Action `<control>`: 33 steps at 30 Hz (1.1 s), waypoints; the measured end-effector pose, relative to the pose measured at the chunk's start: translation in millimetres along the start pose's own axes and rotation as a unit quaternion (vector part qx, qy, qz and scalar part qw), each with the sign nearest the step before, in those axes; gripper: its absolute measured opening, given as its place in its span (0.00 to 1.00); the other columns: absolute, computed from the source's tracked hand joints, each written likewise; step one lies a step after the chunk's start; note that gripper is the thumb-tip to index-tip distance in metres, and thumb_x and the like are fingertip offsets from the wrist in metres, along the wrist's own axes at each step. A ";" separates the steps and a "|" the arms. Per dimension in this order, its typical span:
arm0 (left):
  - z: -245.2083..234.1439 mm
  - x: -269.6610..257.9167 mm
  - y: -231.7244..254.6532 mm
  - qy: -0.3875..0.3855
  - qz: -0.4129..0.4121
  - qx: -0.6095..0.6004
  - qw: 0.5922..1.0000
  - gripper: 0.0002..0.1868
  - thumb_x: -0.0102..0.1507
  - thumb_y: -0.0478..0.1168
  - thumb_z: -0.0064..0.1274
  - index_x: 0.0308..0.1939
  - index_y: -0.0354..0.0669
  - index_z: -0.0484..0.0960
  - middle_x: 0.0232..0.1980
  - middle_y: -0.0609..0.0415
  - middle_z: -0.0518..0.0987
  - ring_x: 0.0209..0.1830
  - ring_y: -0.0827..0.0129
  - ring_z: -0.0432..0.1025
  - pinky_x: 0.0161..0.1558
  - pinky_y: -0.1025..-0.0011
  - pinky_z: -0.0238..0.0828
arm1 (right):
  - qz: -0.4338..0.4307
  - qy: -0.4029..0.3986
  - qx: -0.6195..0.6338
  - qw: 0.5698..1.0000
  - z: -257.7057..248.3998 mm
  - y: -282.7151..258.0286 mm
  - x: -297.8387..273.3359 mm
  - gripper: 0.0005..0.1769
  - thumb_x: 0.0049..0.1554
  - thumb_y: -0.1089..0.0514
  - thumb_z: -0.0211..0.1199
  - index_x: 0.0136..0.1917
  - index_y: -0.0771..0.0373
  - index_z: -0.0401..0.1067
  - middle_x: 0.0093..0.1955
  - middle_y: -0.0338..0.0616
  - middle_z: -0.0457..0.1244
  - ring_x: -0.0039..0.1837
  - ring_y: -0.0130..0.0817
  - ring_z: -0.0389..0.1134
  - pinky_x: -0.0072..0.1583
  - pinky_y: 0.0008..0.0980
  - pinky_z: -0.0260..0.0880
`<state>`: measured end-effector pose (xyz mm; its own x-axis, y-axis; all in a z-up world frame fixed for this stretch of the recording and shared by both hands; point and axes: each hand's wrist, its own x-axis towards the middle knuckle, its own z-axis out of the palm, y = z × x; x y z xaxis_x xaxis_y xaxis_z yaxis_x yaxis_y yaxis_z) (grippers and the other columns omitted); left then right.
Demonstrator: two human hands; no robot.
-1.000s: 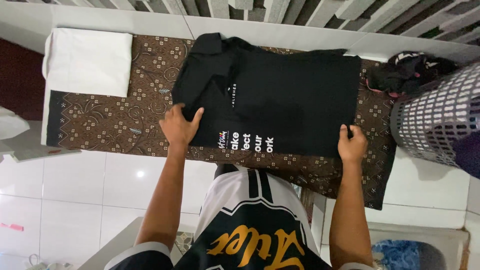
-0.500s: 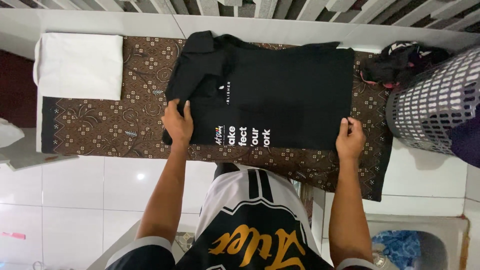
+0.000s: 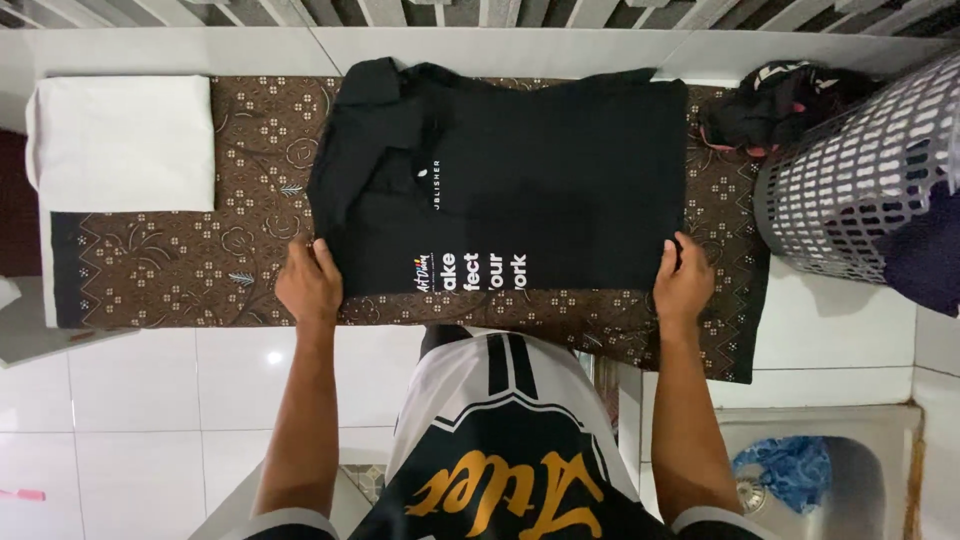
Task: The person folds a white cloth and then a black t-shirt on a patterned countertop. The person smooths and aligns each item before folding it into a compact rectangle.
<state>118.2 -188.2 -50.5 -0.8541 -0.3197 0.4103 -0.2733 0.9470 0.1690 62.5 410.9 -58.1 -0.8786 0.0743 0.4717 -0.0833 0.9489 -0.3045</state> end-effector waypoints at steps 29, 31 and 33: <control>-37.6 -22.5 179.0 -0.256 0.195 -0.039 0.946 0.54 0.64 0.75 0.37 0.80 0.37 0.53 0.85 0.44 0.46 0.86 0.53 0.36 0.76 0.35 0.22 | 0.083 -0.225 -0.141 0.961 -22.6 -27.8 31.5 0.37 0.70 0.40 0.45 0.82 0.68 0.54 0.84 0.67 0.43 0.82 0.70 0.40 0.77 0.69 0.35; -38.3 -22.0 181.7 -0.248 0.192 -0.036 0.949 0.57 0.62 0.78 0.37 0.80 0.37 0.52 0.85 0.44 0.46 0.86 0.53 0.36 0.76 0.35 0.22 | 0.099 -0.198 -0.150 0.964 -14.8 -47.6 30.6 0.38 0.71 0.40 0.43 0.81 0.72 0.57 0.84 0.69 0.42 0.83 0.69 0.38 0.77 0.67 0.31; -38.8 -23.1 181.5 -0.254 0.186 -0.044 0.948 0.58 0.61 0.79 0.37 0.80 0.37 0.53 0.85 0.44 0.47 0.86 0.54 0.36 0.76 0.35 0.21 | -0.060 -0.141 -0.152 0.976 -3.9 -89.1 26.3 0.32 0.68 0.51 0.52 0.79 0.72 0.59 0.83 0.70 0.44 0.83 0.69 0.40 0.78 0.62 0.31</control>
<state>105.5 -10.2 5.4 -0.9933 0.1130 -0.0251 0.1067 0.9777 0.1809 48.7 329.6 -15.4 -0.9694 -0.0888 0.2290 -0.0867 0.9960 0.0193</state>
